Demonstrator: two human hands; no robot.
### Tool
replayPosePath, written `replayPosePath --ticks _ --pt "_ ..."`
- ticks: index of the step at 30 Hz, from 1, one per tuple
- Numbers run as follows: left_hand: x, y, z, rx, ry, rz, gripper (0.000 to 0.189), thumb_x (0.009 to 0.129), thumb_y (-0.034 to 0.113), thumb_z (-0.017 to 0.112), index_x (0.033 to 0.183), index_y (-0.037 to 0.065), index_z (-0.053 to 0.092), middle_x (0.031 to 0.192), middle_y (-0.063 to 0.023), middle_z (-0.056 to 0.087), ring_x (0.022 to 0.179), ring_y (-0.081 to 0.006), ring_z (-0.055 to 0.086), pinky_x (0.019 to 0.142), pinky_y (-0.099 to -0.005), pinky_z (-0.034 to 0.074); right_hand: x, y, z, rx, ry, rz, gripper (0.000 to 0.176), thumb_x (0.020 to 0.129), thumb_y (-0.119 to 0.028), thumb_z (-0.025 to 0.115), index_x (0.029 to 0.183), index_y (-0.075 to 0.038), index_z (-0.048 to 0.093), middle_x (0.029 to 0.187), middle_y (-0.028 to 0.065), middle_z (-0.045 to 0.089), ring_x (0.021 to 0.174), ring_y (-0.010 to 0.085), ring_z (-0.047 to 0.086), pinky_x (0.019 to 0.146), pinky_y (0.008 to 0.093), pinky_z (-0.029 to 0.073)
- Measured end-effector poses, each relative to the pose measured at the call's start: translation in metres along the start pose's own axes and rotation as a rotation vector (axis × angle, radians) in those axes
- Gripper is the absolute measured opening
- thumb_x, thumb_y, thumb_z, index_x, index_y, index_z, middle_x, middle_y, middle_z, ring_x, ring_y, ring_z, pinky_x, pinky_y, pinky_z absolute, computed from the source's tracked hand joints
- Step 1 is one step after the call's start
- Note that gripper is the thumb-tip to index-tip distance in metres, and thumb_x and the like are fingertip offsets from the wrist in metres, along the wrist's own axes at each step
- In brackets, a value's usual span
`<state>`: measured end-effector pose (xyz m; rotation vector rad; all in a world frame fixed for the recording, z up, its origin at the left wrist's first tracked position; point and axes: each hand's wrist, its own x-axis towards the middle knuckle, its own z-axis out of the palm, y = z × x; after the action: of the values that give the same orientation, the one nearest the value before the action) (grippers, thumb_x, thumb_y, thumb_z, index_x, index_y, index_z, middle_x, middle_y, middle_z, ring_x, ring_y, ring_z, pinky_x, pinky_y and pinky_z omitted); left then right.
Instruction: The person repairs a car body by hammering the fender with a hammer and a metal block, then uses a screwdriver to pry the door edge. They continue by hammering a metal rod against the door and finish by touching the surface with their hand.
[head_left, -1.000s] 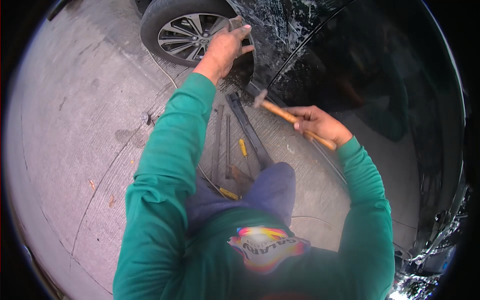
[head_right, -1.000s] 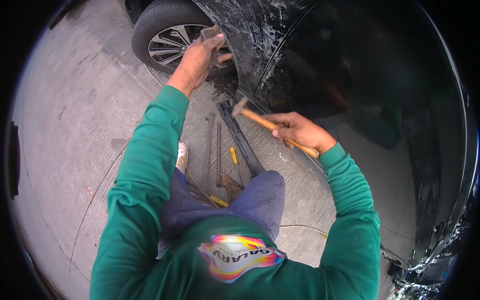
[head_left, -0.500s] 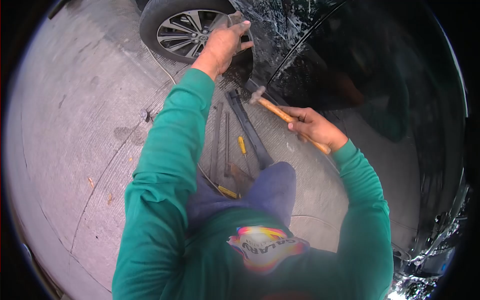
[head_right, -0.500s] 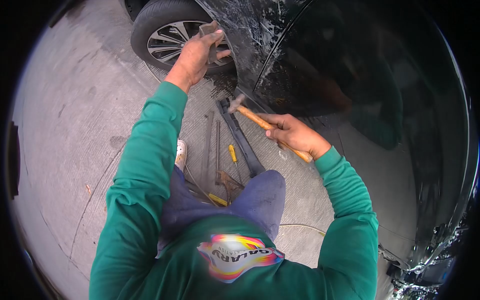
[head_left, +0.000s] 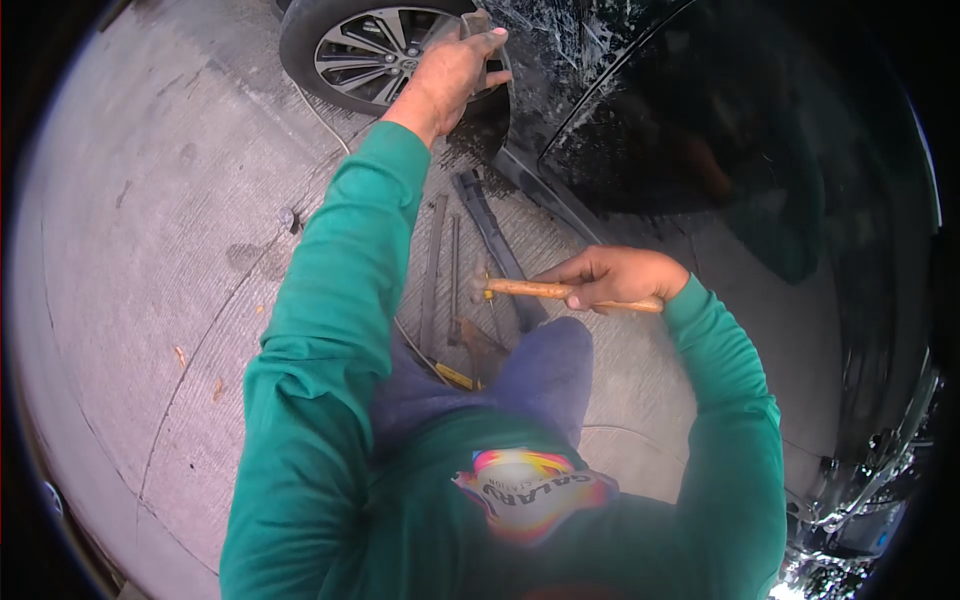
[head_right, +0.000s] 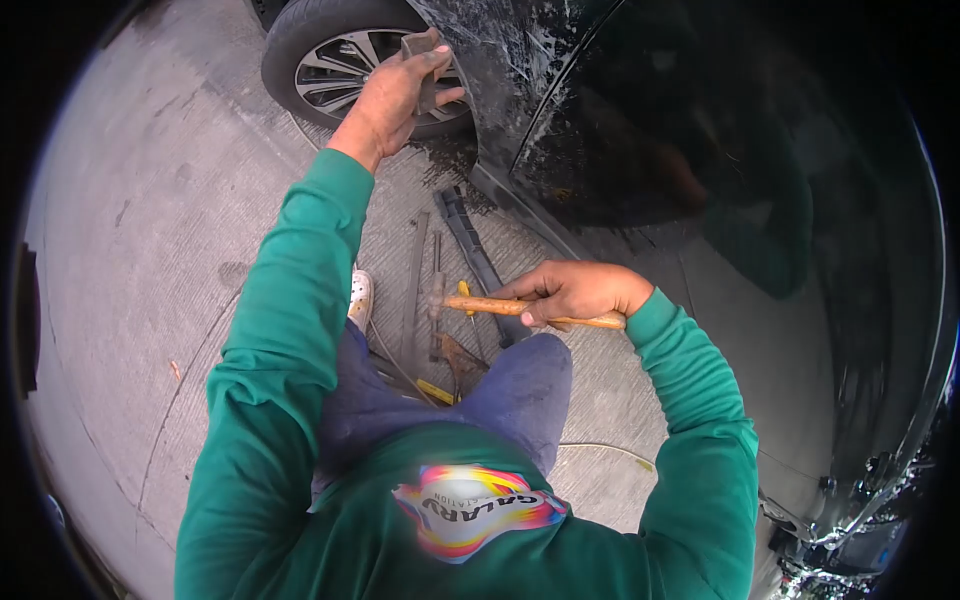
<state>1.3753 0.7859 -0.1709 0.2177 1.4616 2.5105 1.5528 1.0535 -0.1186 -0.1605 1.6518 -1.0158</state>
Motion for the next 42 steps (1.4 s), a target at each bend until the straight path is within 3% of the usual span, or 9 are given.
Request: replayPosePath --ticks 4,10,14,18,23,29,33,36,42 --pt "-0.002 0.0 0.0 -0.021 0.021 -0.035 0.072 0.107 0.026 0.069 0.166 0.002 0.035 0.141 -0.0069 0.055 0.136 -0.0197 0.055 0.109 -0.0429 0.061 0.01 0.014 -0.032 0.108 0.558 -0.102 0.057 0.108 -0.011 0.064 0.162 -0.002 0.05 0.08 -0.0028 0.056 0.061 0.007 0.053 0.06 0.0254 0.048" --pt "0.002 -0.003 -0.002 -0.015 0.005 0.003 0.068 0.107 0.026 0.069 0.163 0.002 0.04 0.14 -0.0068 0.055 0.132 -0.0188 0.057 0.11 -0.0428 0.061 0.005 0.012 -0.012 0.014 0.024 -0.03 0.056 0.107 -0.012 0.064 0.161 -0.001 0.051 0.079 -0.0032 0.057 0.067 0.0059 0.054 0.063 0.0223 0.047" --pt "0.001 -0.002 -0.001 -0.023 0.032 0.001 0.059 0.107 0.026 0.069 0.157 0.004 0.047 0.138 -0.0063 0.057 0.132 -0.0187 0.058 0.109 -0.042 0.062 0.019 0.032 -0.034 0.141 0.519 -0.046 0.056 0.108 -0.014 0.065 0.161 0.001 0.051 0.08 -0.002 0.059 0.06 0.0061 0.054 0.058 0.0245 0.047" --pt "0.007 -0.004 -0.003 -0.029 0.025 0.028 0.056 0.107 0.026 0.069 0.155 0.004 0.049 0.137 -0.0061 0.058 0.131 -0.0187 0.059 0.108 -0.0412 0.063 0.015 0.002 0.003 -0.036 -0.117 0.033 0.058 0.108 -0.016 0.066 0.162 -0.002 0.051 0.082 -0.0033 0.058 0.065 0.0061 0.054 0.06 0.0262 0.049" --pt "0.001 0.0 -0.003 -0.019 0.029 -0.014 0.059 0.108 0.026 0.068 0.157 0.001 0.046 0.135 -0.0065 0.058 0.131 -0.0184 0.059 0.109 -0.0419 0.063 0.025 0.051 -0.039 0.19 0.541 -0.068 0.053 0.109 -0.013 0.06 0.161 -0.003 0.052 0.077 -0.004 0.053 0.061 0.0063 0.053 0.058 0.0255 0.047" --pt "0.0 -0.003 -0.002 0.007 -0.006 0.026 0.068 0.108 0.026 0.067 0.164 0.0 0.038 0.139 -0.0071 0.057 0.133 -0.0195 0.058 0.111 -0.0423 0.061 0.019 0.023 -0.007 0.038 -0.004 -0.045 0.054 0.108 -0.012 0.064 0.16 -0.004 0.054 0.079 -0.0028 0.057 0.063 0.0066 0.054 0.059 0.0267 0.048" --pt "0.001 -0.001 -0.001 -0.015 0.009 0.014 0.07 0.108 0.024 0.067 0.165 -0.001 0.035 0.14 -0.0072 0.056 0.136 -0.0198 0.057 0.111 -0.0429 0.061 0.022 0.05 -0.038 0.128 0.546 -0.071 0.055 0.109 -0.014 0.062 0.161 0.0 0.05 0.08 -0.0038 0.055 0.065 0.0056 0.054 0.06 0.024 0.048" --pt "0.0 -0.003 -0.002 0.004 -0.023 0.053 0.07 0.108 0.023 0.067 0.166 0.0 0.035 0.139 -0.007 0.056 0.133 -0.0188 0.057 0.111 -0.0428 0.061 0.025 0.034 -0.006 0.083 0.083 -0.021 0.057 0.109 -0.012 0.062 0.163 0.0 0.048 0.081 -0.0026 0.055 0.063 0.0063 0.054 0.06 0.0242 0.048" --pt "-0.001 0.002 0.002 -0.015 0.025 0.014 0.069 0.108 0.023 0.068 0.166 0.002 0.037 0.137 -0.0054 0.056 0.129 -0.0174 0.059 0.109 -0.0424 0.062 0.04 0.066 -0.039 0.101 0.492 -0.058 0.056 0.108 -0.013 0.063 0.162 -0.001 0.05 0.085 -0.0006 0.06 0.062 0.0077 0.055 0.06 0.0268 0.051"
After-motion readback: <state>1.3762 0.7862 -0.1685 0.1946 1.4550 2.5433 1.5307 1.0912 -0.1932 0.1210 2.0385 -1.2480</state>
